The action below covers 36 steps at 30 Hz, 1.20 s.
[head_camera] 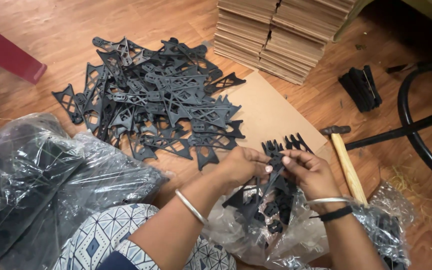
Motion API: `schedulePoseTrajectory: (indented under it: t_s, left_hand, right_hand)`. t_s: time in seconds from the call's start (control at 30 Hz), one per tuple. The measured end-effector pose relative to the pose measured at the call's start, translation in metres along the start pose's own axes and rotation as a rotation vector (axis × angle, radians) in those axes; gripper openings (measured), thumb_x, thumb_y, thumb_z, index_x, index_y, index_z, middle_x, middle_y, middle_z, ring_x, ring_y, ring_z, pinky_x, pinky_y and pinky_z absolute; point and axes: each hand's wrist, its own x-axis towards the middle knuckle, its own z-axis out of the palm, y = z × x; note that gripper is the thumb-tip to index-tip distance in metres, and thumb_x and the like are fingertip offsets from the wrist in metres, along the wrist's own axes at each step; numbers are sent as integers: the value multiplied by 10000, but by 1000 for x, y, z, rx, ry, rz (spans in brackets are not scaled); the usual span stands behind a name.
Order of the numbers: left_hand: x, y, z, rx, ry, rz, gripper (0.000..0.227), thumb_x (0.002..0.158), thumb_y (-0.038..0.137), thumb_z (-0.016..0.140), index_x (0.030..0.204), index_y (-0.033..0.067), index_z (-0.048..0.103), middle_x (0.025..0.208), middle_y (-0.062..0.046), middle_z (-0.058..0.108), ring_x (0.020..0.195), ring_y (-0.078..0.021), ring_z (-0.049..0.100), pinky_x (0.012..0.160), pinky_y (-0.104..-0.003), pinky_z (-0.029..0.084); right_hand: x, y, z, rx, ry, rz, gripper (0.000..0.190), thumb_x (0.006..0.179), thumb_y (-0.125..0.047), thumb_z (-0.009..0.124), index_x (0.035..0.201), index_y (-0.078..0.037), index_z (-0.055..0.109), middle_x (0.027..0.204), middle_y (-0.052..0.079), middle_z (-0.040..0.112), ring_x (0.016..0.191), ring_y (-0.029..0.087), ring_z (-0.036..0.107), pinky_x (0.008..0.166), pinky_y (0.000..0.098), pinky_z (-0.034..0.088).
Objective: Manually assemble black plastic lattice components and stack them.
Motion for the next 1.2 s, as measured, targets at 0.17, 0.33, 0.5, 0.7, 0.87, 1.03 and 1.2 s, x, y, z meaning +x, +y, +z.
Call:
schedulePoseTrajectory:
  t_s: [0.17, 0.33, 0.5, 0.7, 0.87, 1.03, 1.2]
  left_hand:
    - [9, -10, -1, -174, -100, 86, 179, 849, -11, 721, 1019, -58, 753, 796, -74, 732, 636, -123, 660, 591, -233, 539]
    - [-3, 4, 7, -120, 23, -51, 177, 873, 105, 807, 951, -40, 743, 793, -53, 709, 641, -116, 608, 568, -243, 477]
    - [16, -17, 6, -109, 114, -71, 141, 803, 81, 832, 897, 33, 739, 804, -25, 726, 673, -99, 613, 588, -246, 485]
    - [-4, -8, 26, 153, 279, 85, 197, 815, 123, 851, 867, 20, 690, 792, -88, 698, 681, -151, 601, 587, -313, 491]
    - [-28, 6, 43, 577, 523, 207, 193, 817, 158, 777, 890, 5, 685, 840, -243, 705, 851, -411, 696, 752, -471, 544]
    - [1, -10, 17, 630, 595, 343, 120, 820, 131, 746, 876, 32, 706, 881, -224, 726, 891, -395, 708, 797, -469, 561]
    - [30, 18, -66, 409, 746, 537, 140, 655, 36, 726, 784, 86, 709, 799, -104, 751, 757, -248, 749, 731, -373, 590]
  right_hand:
    - [7, 2, -13, -225, -76, -104, 239, 931, -62, 711, 1160, -8, 753, 975, 32, 744, 817, 105, 638, 751, 240, 535]
    - [-4, -9, 0, -298, -117, -165, 219, 896, -40, 712, 1109, 5, 743, 965, 14, 762, 853, 65, 666, 764, 204, 533]
    - [-8, -9, 14, -368, -37, -177, 194, 891, -48, 749, 1074, 17, 745, 927, 22, 749, 804, 72, 635, 721, 210, 513]
    - [-40, -33, 55, -741, 300, -232, 162, 845, -140, 795, 960, -27, 787, 790, 70, 788, 676, 102, 704, 633, 263, 544]
    - [-46, -28, 66, -940, 441, -310, 193, 861, -177, 815, 983, -28, 794, 824, 138, 772, 704, 145, 727, 680, 284, 558]
    - [-6, 12, 25, -481, 227, -285, 289, 828, -239, 808, 1018, -23, 773, 896, 120, 784, 782, 151, 724, 725, 278, 561]
    - [-4, 28, 10, -1049, 265, -7, 586, 660, -478, 906, 981, -13, 752, 873, 163, 782, 819, 279, 766, 782, 381, 594]
